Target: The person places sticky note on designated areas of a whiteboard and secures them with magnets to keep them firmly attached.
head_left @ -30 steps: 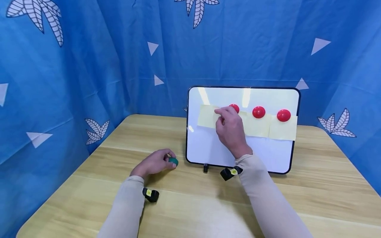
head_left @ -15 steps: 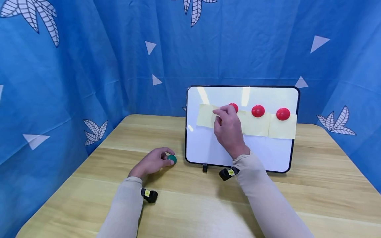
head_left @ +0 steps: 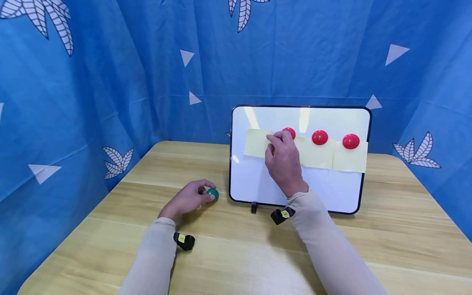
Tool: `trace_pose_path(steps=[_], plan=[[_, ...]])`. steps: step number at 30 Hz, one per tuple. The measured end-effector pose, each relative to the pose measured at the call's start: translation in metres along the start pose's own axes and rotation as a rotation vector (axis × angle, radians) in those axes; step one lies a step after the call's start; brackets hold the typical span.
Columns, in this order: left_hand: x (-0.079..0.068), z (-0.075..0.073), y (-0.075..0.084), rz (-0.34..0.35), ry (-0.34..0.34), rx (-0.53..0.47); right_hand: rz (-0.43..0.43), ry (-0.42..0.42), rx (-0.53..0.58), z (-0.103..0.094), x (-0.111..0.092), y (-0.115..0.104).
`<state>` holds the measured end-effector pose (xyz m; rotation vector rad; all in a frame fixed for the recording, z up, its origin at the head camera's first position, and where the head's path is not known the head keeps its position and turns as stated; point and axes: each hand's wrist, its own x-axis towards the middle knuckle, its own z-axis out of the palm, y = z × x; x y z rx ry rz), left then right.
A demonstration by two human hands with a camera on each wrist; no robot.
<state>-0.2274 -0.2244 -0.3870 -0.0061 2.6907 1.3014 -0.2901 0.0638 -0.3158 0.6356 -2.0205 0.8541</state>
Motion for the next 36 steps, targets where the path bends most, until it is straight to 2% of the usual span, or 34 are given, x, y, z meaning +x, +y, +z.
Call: trace_pose_path(steps=[7, 14, 17, 26, 31, 36], plan=[[0.002, -0.001, 0.002, 0.022, 0.039, -0.083, -0.004, 0.004, -0.037, 0.001, -0.002, 0.002], [0.003, -0.001, 0.006, 0.037, 0.05, -0.116, 0.002, 0.011, -0.025, 0.002, -0.004, 0.003], [0.002, -0.001, 0.009, 0.051, 0.079, -0.138, -0.001, 0.018, -0.041, 0.002, -0.004, 0.002], [-0.006, -0.011, 0.032, 0.147, 0.19, -0.253, 0.003, 0.015, -0.07, 0.002, -0.003, -0.001], [-0.008, -0.014, 0.044, 0.177, 0.205, -0.268, 0.007, 0.019, -0.073, 0.002, -0.002, -0.001], [-0.003, -0.014, 0.055, 0.208, 0.198, -0.27, 0.008, 0.016, -0.066, 0.001, -0.002, 0.0]])
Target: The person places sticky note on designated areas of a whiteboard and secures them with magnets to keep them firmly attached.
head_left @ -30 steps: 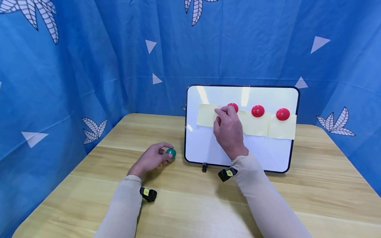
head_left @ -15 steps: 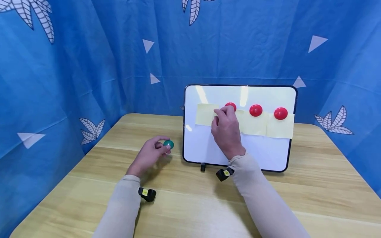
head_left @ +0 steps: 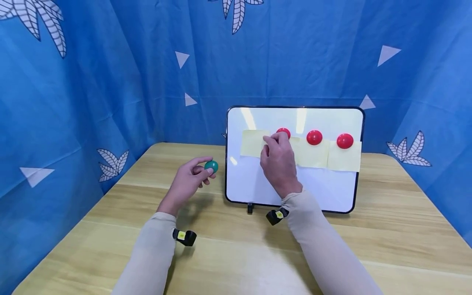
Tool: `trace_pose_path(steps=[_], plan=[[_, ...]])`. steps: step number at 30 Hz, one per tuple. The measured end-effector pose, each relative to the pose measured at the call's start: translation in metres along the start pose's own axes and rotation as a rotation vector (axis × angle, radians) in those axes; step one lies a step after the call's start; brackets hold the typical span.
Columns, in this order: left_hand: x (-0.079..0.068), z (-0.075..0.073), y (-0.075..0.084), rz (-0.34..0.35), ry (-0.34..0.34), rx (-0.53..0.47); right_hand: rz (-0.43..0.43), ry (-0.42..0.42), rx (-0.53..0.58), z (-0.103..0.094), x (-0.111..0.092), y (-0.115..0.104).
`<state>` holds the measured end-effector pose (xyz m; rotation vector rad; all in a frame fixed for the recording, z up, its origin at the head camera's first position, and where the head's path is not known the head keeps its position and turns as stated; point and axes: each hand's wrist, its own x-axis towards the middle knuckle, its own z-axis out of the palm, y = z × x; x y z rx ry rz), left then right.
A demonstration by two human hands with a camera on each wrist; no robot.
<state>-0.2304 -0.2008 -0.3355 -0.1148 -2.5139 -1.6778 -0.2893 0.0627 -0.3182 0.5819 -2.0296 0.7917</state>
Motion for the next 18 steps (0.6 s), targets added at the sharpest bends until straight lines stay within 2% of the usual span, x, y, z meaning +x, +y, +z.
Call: trace_pose_path(steps=[10, 18], plan=[[0.021, 0.018, 0.036, 0.045, -0.036, 0.017, 0.001, -0.004, -0.003, -0.001, -0.001, 0.001], [0.03, 0.029, 0.05, 0.066, -0.033, 0.029, 0.004, -0.015, -0.01, -0.002, -0.001, 0.0]])
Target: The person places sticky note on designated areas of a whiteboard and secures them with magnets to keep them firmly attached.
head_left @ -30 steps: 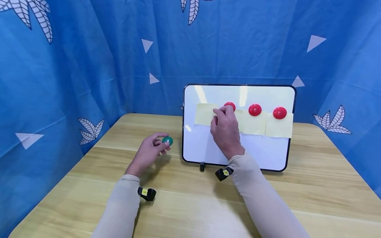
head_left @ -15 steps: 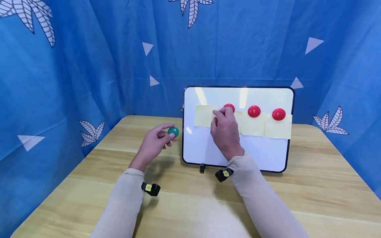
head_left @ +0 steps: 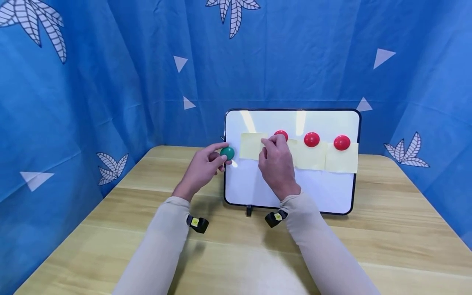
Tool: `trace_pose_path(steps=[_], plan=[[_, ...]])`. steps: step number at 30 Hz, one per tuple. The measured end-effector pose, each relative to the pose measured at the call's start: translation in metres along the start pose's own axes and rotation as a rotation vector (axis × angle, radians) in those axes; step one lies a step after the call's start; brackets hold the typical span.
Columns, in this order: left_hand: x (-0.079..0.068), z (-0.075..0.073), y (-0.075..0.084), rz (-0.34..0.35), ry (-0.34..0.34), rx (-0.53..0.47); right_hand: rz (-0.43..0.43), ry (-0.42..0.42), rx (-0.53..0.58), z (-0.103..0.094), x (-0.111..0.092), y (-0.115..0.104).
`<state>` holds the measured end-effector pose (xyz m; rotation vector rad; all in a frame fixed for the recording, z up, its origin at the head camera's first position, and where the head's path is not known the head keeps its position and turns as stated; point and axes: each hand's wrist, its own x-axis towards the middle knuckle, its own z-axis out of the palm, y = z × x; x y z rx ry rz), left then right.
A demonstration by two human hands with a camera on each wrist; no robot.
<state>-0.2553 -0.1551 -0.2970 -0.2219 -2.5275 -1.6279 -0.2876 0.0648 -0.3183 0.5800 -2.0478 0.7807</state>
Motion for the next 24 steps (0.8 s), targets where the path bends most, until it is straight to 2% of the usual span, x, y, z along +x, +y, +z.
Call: trace_pose_path(steps=[7, 16, 24], plan=[[0.008, 0.005, 0.01, -0.004, -0.01, -0.033, -0.003, -0.008, -0.047, -0.001, 0.0, 0.002], [0.02, 0.014, 0.024, 0.034, 0.024, -0.055, 0.004, -0.007, -0.065, -0.001, 0.0, 0.004], [0.029, 0.023, 0.032, 0.073, 0.034, 0.008, -0.006, -0.008, -0.051, -0.001, 0.0, 0.002]])
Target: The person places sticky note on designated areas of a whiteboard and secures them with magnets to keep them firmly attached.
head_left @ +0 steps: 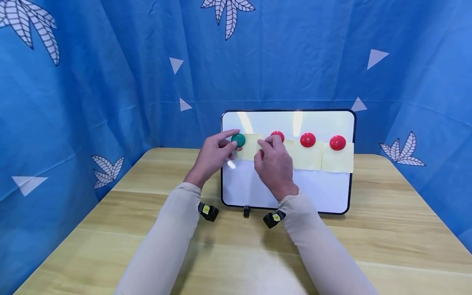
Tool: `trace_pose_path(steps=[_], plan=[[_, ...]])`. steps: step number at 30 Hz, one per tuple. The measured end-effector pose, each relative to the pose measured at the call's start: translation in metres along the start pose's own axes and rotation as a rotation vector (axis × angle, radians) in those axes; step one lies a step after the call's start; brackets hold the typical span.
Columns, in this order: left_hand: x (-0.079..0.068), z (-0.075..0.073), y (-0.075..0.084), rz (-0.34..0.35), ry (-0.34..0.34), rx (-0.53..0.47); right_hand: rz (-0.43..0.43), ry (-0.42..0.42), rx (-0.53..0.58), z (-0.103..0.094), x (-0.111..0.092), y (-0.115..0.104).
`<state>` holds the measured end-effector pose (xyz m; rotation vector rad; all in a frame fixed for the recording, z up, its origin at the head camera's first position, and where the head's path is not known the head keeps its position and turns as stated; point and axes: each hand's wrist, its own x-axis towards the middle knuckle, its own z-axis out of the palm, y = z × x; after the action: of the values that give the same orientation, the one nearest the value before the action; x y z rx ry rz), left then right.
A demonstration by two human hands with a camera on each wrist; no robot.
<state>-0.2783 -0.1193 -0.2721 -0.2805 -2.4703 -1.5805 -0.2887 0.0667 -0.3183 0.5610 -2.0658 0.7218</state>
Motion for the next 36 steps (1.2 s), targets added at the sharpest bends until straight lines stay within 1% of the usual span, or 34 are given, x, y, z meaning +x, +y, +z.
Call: trace_pose_path(steps=[8, 15, 22, 24, 27, 32, 36], plan=[[0.005, 0.007, 0.005, 0.013, 0.009, 0.078, -0.005, -0.005, -0.014, -0.001, -0.001, 0.001], [0.009, 0.012, 0.009, -0.01, 0.019, 0.143, -0.008, -0.018, -0.019, -0.002, -0.001, 0.002], [0.014, 0.016, 0.014, -0.02, 0.016, 0.178, -0.005, -0.022, -0.029, -0.003, -0.001, 0.002], [0.015, 0.017, 0.015, -0.014, 0.021, 0.187, -0.005, -0.021, -0.031, -0.003, 0.0, 0.002], [0.017, 0.019, 0.018, 0.005, 0.038, 0.195, -0.001, -0.02, -0.029, -0.003, 0.0, 0.002], [0.018, 0.023, 0.018, 0.043, 0.09, 0.214, 0.003, -0.023, -0.021, -0.002, 0.0, 0.0], [0.019, 0.028, 0.019, 0.07, 0.132, 0.283, 0.005, -0.022, -0.026, -0.003, 0.0, 0.0]])
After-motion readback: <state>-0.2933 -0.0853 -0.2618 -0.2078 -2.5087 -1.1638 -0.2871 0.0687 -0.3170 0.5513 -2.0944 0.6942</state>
